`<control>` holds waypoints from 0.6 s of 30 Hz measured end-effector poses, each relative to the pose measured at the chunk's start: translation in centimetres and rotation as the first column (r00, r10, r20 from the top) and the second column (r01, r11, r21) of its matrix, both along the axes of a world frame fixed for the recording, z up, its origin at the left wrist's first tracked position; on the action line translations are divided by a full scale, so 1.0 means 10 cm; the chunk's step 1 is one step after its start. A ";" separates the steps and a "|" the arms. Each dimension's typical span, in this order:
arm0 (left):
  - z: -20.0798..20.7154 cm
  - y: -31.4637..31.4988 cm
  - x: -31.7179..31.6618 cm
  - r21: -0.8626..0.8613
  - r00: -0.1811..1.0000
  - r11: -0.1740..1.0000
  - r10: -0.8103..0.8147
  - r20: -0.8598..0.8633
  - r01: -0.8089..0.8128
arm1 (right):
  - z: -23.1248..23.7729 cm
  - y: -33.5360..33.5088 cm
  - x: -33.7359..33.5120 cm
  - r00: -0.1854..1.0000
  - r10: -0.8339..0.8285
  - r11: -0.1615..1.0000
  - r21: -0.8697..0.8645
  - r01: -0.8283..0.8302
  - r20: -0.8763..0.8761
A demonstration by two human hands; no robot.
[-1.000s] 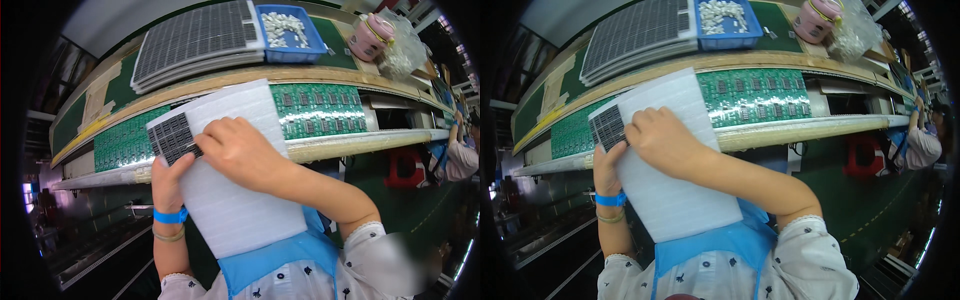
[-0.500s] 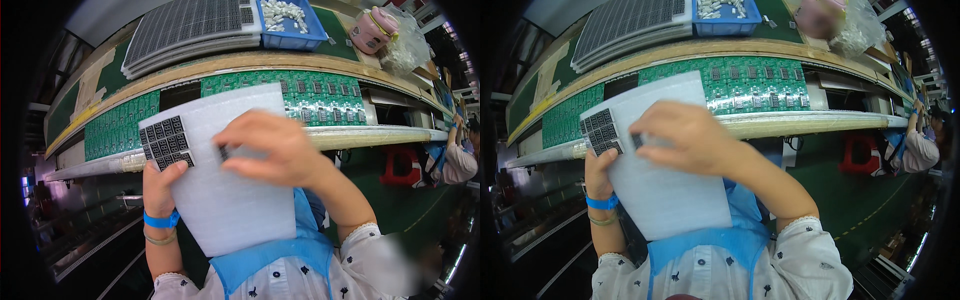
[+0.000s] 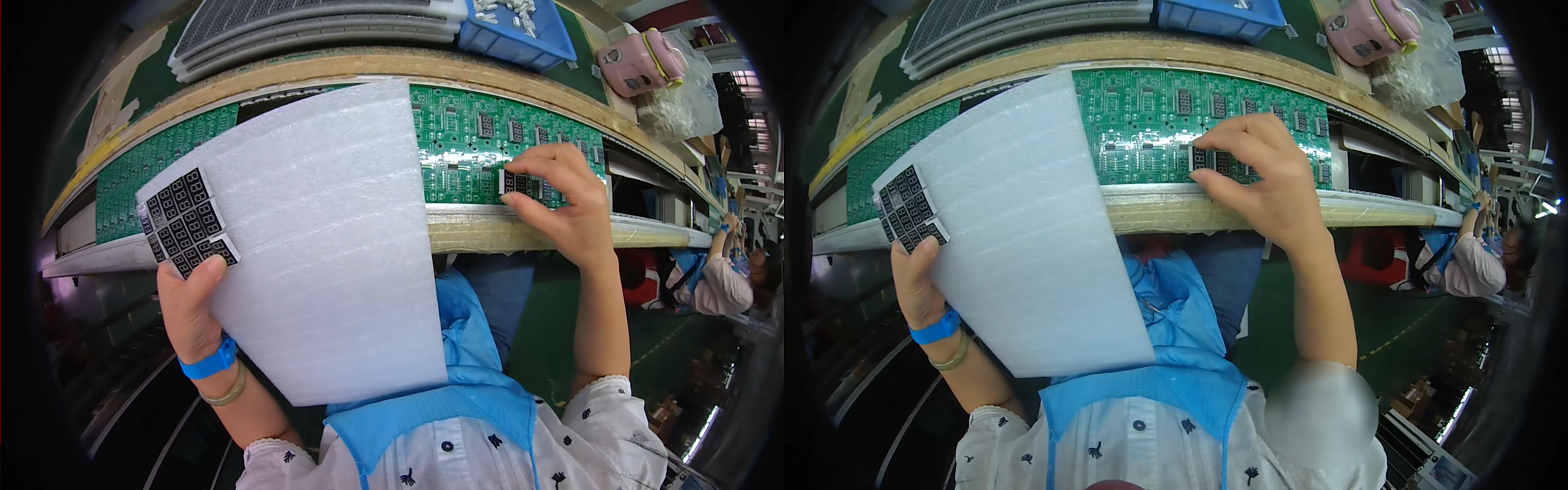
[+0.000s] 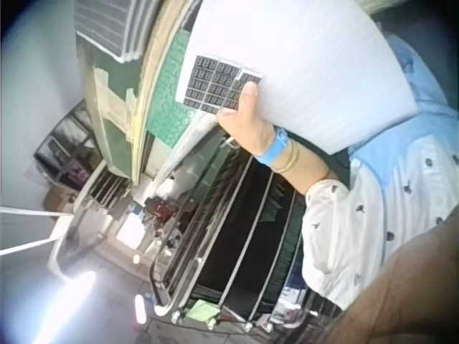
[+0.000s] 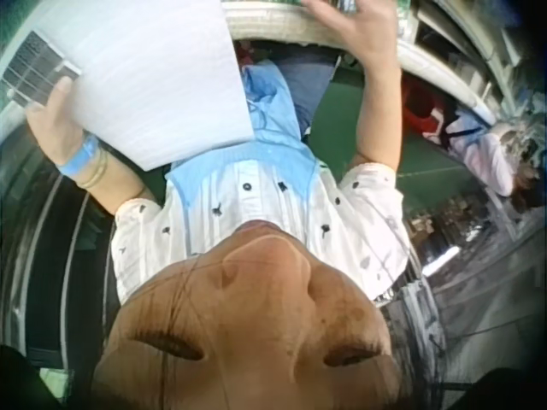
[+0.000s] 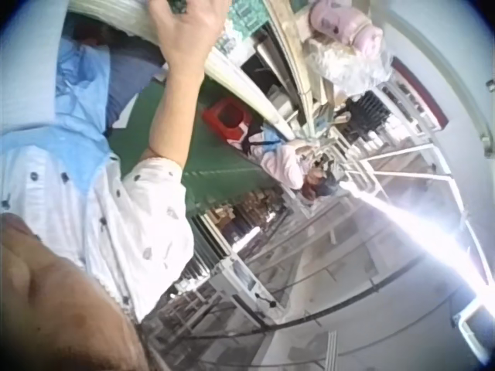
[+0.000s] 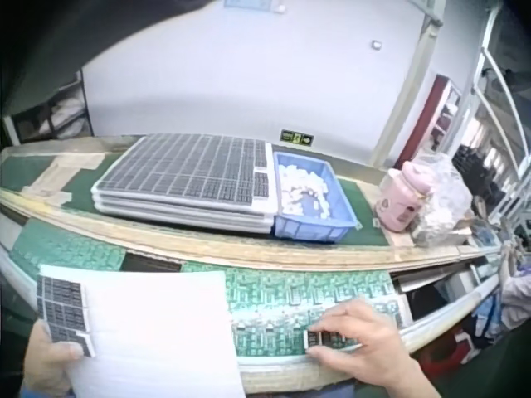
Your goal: The person assembles electronic circuit boards by hand, inserting small white connectors and black display modules into designated slots on the green PCBs. The person handles the components one at a time, pressing them into place on the boards arranged on a workbench.
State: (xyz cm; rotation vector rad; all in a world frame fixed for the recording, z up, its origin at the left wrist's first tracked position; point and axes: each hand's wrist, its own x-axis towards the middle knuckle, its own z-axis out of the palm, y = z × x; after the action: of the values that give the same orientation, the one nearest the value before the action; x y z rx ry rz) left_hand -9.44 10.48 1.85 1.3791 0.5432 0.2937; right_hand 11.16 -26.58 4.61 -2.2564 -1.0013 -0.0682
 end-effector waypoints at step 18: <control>-0.17 0.11 -0.12 -0.036 0.991 0.999 -0.031 0.128 0.036 | 0.00 0.13 0.06 0.986 0.060 0.957 -0.289 -0.013 0.154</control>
State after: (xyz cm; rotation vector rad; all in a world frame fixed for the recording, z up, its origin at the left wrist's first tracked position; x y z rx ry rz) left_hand -10.66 11.62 0.16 1.3217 0.4177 0.3400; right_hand 11.78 -25.26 4.58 -2.5269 -1.2048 -0.0966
